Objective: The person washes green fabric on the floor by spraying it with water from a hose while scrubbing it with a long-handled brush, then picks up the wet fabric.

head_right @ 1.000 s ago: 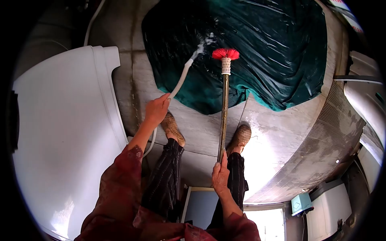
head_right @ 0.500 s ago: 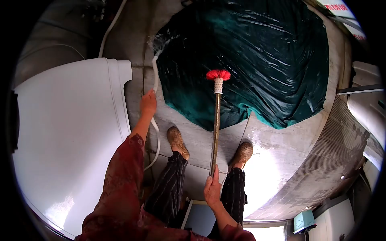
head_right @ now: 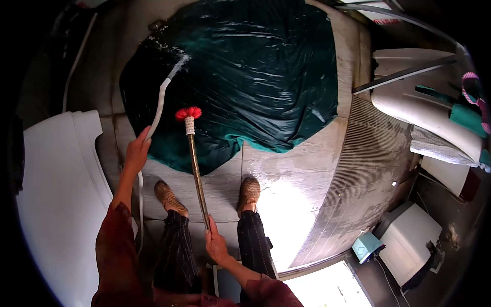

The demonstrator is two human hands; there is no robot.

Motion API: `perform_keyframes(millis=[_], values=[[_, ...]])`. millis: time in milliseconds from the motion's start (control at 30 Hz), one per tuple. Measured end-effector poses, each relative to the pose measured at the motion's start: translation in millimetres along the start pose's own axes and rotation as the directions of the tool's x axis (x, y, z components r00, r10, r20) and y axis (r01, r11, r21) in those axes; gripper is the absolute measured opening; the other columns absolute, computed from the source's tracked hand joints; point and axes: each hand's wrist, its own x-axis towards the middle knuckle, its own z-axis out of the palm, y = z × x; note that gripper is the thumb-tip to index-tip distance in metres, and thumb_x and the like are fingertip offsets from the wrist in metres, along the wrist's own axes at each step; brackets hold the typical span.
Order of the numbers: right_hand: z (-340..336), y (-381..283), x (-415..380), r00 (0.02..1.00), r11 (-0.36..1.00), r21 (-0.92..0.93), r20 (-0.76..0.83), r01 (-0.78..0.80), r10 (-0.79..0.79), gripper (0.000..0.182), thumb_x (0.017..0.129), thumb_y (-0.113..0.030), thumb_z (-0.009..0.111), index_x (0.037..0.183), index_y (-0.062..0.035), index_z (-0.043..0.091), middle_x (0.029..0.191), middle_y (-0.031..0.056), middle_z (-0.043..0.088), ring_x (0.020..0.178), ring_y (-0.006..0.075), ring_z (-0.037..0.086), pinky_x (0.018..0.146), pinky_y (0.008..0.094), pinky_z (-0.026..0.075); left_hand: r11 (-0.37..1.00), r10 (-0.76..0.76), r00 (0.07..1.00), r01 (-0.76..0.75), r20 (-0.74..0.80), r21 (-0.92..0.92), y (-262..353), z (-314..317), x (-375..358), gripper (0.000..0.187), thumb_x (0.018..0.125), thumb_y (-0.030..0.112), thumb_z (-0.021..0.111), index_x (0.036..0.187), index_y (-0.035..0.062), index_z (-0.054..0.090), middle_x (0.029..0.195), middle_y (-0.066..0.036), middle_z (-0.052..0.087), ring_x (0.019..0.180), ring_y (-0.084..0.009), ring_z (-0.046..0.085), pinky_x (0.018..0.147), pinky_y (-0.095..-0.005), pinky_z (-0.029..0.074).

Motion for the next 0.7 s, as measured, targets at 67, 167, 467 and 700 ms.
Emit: perform_keyframes(millis=[67,167,467,700], values=[[0,0,1,0.999,1.000,0.001,-0.028,0.019,-0.019,0.053,0.094,-0.024,0.037,0.142,-0.0204,0.015,0.061,0.0151,0.051,0.057,0.0295,0.054,0.059,0.0405,0.042,0.968,0.241,0.968,-0.235,-0.067,0.083,29,11,-4,0.038,0.086,0.011,0.053,0.123,0.0063,0.049,0.096,-0.020,0.062,0.084,-0.0338,0.061,0.069,-0.0375,0.046],[-2,-1,2,0.999,0.998,0.067,-0.043,0.007,-0.004,0.052,0.095,-0.026,0.037,0.142,-0.0191,0.016,0.061,0.0163,0.051,0.058,0.0313,0.055,0.059,0.0417,0.042,0.874,0.468,0.879,-0.446,-0.086,0.193,61,27,-4,0.044,0.083,0.011,0.058,0.126,0.0070,0.047,0.076,-0.011,0.062,0.063,-0.0244,0.058,0.057,-0.0344,0.038],[-7,-1,2,0.995,0.995,0.085,-0.088,0.046,-0.038,0.052,0.094,-0.023,0.038,0.141,-0.0144,0.019,0.060,0.0099,0.047,0.055,0.0186,0.049,0.055,0.0342,0.041,0.828,0.536,0.839,-0.502,-0.090,0.251,142,40,8,0.038,0.082,0.011,0.059,0.120,0.0077,0.052,0.064,-0.009,0.057,0.057,-0.0246,0.056,0.055,-0.0365,0.039],[-7,5,-1,0.993,0.992,0.108,-0.106,0.063,-0.052,0.051,0.094,-0.022,0.038,0.141,-0.0137,0.020,0.058,0.0104,0.046,0.053,0.0196,0.049,0.053,0.0356,0.040,0.852,0.455,0.889,-0.453,0.055,0.262,131,53,3,0.034,0.083,0.013,0.058,0.116,0.0076,0.054,0.066,-0.012,0.060,0.060,-0.0286,0.060,0.057,-0.0413,0.043]])
